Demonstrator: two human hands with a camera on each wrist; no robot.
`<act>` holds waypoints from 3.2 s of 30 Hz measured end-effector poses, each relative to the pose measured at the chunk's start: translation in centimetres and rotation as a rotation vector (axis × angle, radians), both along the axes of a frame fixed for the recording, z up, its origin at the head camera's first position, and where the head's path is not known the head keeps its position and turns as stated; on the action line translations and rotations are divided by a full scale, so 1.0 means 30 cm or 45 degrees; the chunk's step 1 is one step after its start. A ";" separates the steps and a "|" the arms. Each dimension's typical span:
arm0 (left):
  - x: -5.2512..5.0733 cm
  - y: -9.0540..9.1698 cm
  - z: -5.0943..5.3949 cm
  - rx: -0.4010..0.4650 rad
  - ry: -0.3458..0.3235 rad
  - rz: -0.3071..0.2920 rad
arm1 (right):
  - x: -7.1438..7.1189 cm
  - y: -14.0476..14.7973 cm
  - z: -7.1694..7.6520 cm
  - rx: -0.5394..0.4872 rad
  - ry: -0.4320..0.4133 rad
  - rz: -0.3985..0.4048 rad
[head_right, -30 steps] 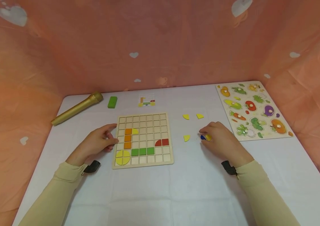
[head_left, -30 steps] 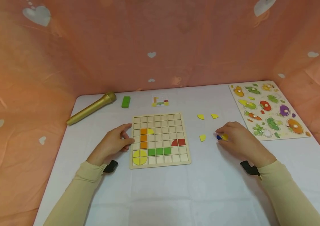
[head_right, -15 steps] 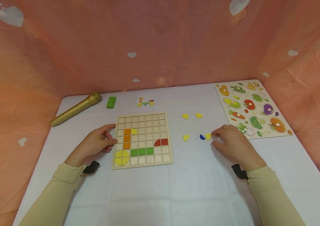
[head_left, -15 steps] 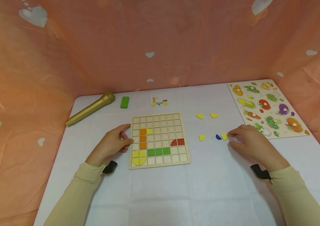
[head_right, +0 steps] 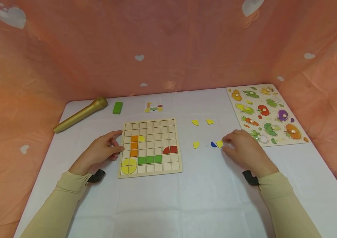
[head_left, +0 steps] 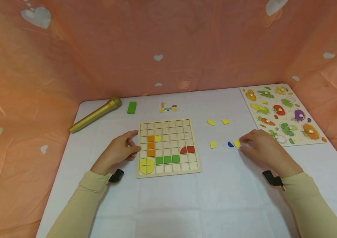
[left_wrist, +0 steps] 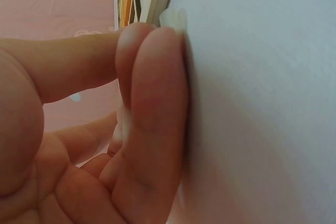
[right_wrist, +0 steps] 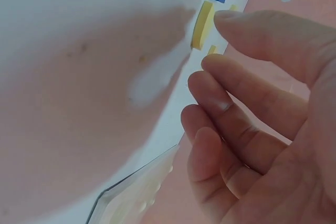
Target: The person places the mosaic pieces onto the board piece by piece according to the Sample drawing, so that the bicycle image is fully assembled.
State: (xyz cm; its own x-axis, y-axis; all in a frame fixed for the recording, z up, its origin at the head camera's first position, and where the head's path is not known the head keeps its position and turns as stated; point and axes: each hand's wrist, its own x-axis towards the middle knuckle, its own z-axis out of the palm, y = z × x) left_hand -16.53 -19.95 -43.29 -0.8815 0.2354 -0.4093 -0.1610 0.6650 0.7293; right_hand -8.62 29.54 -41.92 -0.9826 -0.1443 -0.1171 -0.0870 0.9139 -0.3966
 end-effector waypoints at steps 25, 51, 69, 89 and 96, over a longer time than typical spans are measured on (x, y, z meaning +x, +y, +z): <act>-0.004 -0.004 -0.004 0.010 0.003 0.000 | -0.179 -0.013 0.003 -0.020 -0.085 -0.017; 0.006 -0.004 0.002 0.003 -0.005 0.031 | -0.309 -0.134 0.008 -0.011 -0.132 0.000; 0.002 -0.004 -0.001 -0.012 0.016 0.009 | -0.119 -0.448 0.014 -0.050 0.289 0.617; -0.001 -0.002 0.001 -0.010 0.010 0.010 | -0.056 -0.524 -0.035 -0.081 0.296 0.741; -0.001 -0.001 0.003 -0.012 0.006 0.014 | -0.055 -0.524 -0.031 -0.063 0.289 0.739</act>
State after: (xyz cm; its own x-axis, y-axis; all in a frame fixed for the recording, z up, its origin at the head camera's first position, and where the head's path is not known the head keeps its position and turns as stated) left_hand -16.57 -19.98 -43.21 -0.8859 0.2218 -0.4073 -0.1652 0.6697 0.7240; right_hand -10.26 13.81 -42.86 -0.7421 -0.6618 0.1059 -0.6507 0.6735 -0.3508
